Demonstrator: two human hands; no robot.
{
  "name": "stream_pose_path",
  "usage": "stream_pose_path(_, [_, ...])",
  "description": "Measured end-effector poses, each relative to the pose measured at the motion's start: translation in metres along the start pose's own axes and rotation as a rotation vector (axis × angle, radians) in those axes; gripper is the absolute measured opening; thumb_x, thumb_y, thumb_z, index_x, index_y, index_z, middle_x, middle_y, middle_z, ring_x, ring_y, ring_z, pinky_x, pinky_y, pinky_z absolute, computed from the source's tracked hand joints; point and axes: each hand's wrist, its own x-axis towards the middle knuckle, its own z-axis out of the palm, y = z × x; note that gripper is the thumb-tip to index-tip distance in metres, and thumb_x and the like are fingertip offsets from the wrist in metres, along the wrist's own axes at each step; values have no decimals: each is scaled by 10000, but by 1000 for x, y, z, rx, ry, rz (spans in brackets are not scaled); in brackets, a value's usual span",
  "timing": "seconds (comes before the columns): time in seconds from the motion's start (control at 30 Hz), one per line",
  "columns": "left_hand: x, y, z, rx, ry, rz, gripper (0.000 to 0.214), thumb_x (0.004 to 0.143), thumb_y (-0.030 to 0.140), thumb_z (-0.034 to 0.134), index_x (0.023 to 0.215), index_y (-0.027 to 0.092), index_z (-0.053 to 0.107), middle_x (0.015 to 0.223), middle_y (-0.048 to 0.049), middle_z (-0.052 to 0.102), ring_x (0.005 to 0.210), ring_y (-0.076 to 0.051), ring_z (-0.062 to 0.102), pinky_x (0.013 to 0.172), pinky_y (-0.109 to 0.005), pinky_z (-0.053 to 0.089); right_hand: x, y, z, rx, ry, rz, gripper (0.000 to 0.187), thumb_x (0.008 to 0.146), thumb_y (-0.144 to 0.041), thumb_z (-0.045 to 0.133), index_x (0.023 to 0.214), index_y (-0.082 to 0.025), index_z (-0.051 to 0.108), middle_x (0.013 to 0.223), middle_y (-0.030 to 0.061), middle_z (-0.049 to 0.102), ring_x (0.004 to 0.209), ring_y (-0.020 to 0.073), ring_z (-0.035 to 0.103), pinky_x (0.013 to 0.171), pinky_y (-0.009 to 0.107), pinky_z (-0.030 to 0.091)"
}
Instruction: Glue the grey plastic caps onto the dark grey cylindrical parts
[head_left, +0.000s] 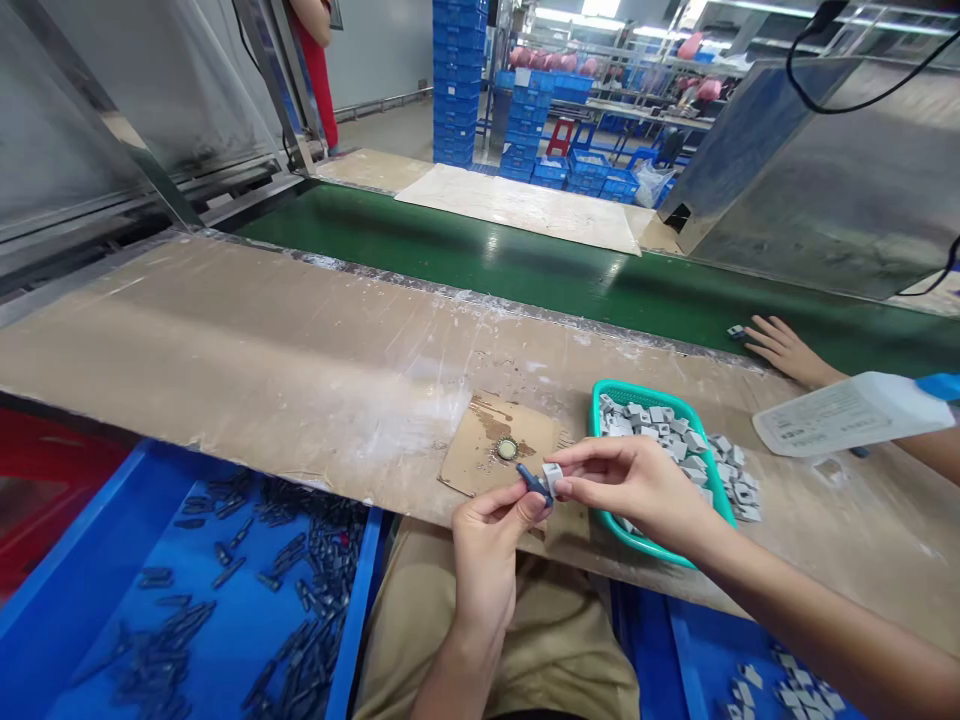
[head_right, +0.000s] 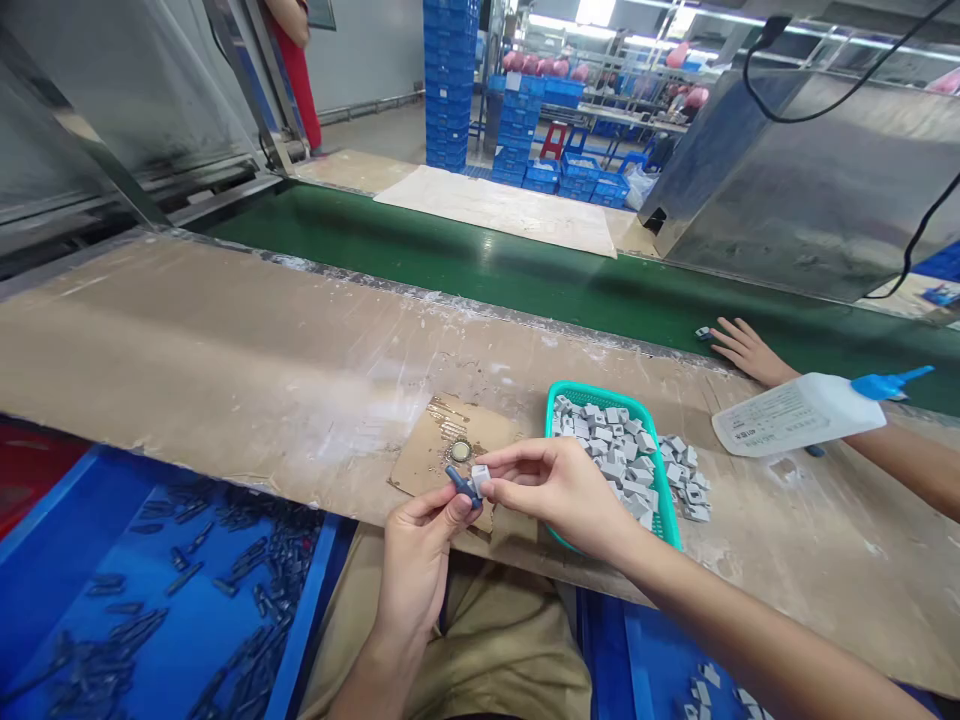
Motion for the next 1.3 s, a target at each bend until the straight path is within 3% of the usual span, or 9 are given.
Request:
stream_pose_path(0.3, [9, 22, -2, 301, -110, 127, 202, 608, 264, 794, 711, 118, 699, 743, -71, 632, 708, -186, 592, 650, -248, 534, 0, -1, -4, -48, 4, -42, 288, 659, -337, 737, 899, -178, 724, 797, 54, 724, 737, 215, 678, 675, 305, 565])
stream_pose_path(0.43, [13, 36, 3, 491, -154, 222, 129, 638, 232, 767, 699, 133, 711, 730, -81, 646, 700, -172, 589, 650, -211, 501, -1, -4, -6, -22, -7, -30, 291, 663, -330, 734, 913, -182, 719, 839, 59, 725, 768, 220, 678, 691, 310, 563])
stream_pose_path(0.57, [12, 42, 9, 520, -151, 241, 81, 622, 181, 764, 684, 160, 716, 701, -61, 645, 672, -151, 587, 617, -177, 494, -3, -7, -10, -93, 39, -101, 265, 667, -312, 730, 905, -197, 722, 840, 54, 723, 742, 211, 677, 685, 308, 563])
stream_pose_path(0.67, [12, 41, 11, 466, -159, 158, 114, 610, 195, 779, 688, 145, 714, 701, -62, 641, 675, -152, 594, 611, -174, 508, -4, -10, -13, -178, 71, -183, 271, 682, -283, 716, 945, -218, 714, 823, 38, 719, 719, 196, 671, 677, 301, 561])
stream_pose_path(0.73, [12, 39, 10, 357, -179, 19, 169, 603, 231, 794, 706, 127, 709, 732, -68, 645, 688, -159, 604, 635, -198, 530, -3, -13, -15, -200, 66, -191, 279, 688, -267, 707, 963, -224, 709, 807, 30, 719, 710, 191, 670, 665, 290, 559])
stream_pose_path(0.83, [15, 35, 9, 176, -205, -184, 246, 575, 251, 820, 727, 100, 699, 800, -94, 660, 696, -166, 620, 664, -224, 549, -3, -16, -18, -186, 27, -134, 247, 678, -248, 710, 922, -216, 720, 759, 26, 719, 676, 186, 670, 632, 268, 555])
stream_pose_path(0.93, [18, 30, 11, 120, -220, -216, 265, 568, 218, 828, 747, 78, 692, 823, -116, 668, 707, -166, 628, 677, -217, 550, -4, -21, -18, -144, -1, -54, 242, 671, -247, 712, 907, -194, 723, 733, 29, 717, 669, 183, 671, 618, 254, 553])
stream_pose_path(1.17, [17, 7, 21, -23, -168, 63, 178, 626, 225, 803, 732, 169, 672, 767, -24, 672, 760, -133, 628, 741, -204, 533, -7, -39, -19, 13, 87, 36, 335, 632, -248, 758, 943, -139, 697, 739, 40, 710, 710, 176, 673, 645, 244, 548])
stream_pose_path(1.3, [14, -3, 21, 90, -92, 449, 102, 712, 111, 718, 729, 175, 641, 820, -13, 658, 867, -171, 629, 743, -232, 541, -12, -42, -22, 173, 17, 108, 247, 666, -252, 743, 884, -148, 692, 726, 39, 712, 684, 170, 680, 660, 262, 557])
